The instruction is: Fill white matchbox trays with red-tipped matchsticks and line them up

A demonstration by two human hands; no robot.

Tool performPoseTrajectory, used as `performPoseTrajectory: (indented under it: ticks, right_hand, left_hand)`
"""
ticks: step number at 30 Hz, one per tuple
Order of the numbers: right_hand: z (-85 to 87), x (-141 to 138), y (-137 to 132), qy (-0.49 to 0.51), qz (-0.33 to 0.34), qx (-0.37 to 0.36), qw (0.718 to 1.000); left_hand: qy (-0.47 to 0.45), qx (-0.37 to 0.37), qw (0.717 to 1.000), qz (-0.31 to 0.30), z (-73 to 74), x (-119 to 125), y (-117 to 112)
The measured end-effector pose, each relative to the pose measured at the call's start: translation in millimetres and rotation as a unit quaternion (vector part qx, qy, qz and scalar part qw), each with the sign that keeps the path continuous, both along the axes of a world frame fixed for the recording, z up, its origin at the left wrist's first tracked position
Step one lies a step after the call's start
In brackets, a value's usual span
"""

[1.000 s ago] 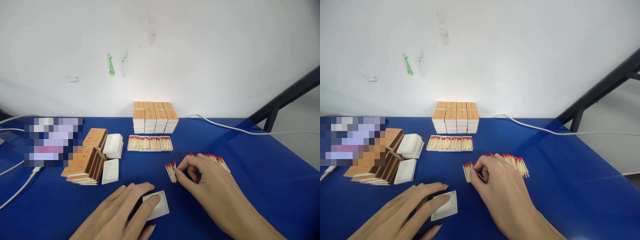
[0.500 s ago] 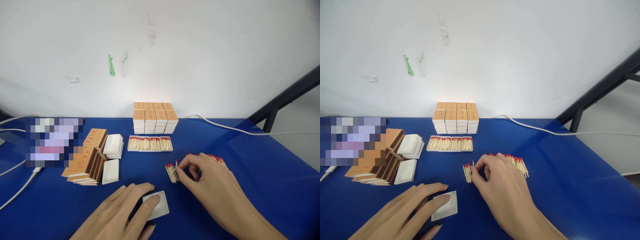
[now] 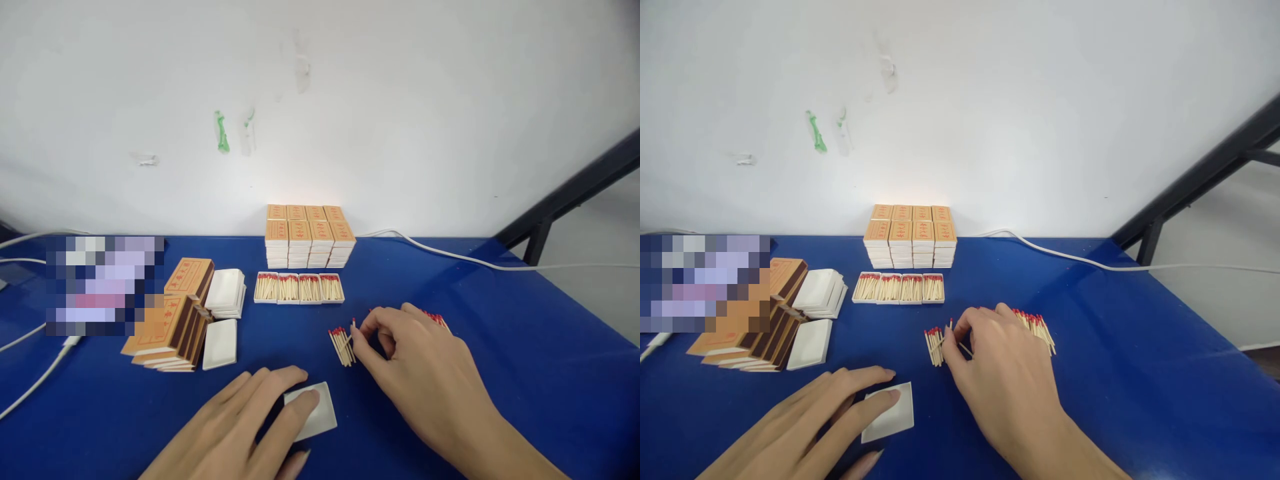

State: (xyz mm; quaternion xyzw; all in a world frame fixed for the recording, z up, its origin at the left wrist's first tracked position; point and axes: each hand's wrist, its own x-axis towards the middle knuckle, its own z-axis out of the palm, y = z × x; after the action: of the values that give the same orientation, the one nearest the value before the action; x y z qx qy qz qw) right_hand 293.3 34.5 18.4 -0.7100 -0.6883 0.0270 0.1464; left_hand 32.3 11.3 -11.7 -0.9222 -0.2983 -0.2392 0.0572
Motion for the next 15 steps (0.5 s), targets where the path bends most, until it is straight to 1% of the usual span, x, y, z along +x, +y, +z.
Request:
performPoseTrajectory:
  ticks: [6,10,15]
  right_hand:
    - [-0.9,-5.8,0.6,-0.011,-0.012,-0.015,1.000]
    - [-0.9,-3.9,-0.1,0.003,-0.022,-0.047,0.999]
    - [0.8,-0.6,1.6,0.021,-0.012,-0.072,0.997]
  left_hand:
    - [-0.002,0.003,1.000,0.000,-0.5,-2.2,-2.2]
    - [-0.002,-0.009,1.000,-0.002,2.0,-0.2,-2.3]
    - [0.010,0.001,1.000,-0.004,-0.6,0.5,-3.2]
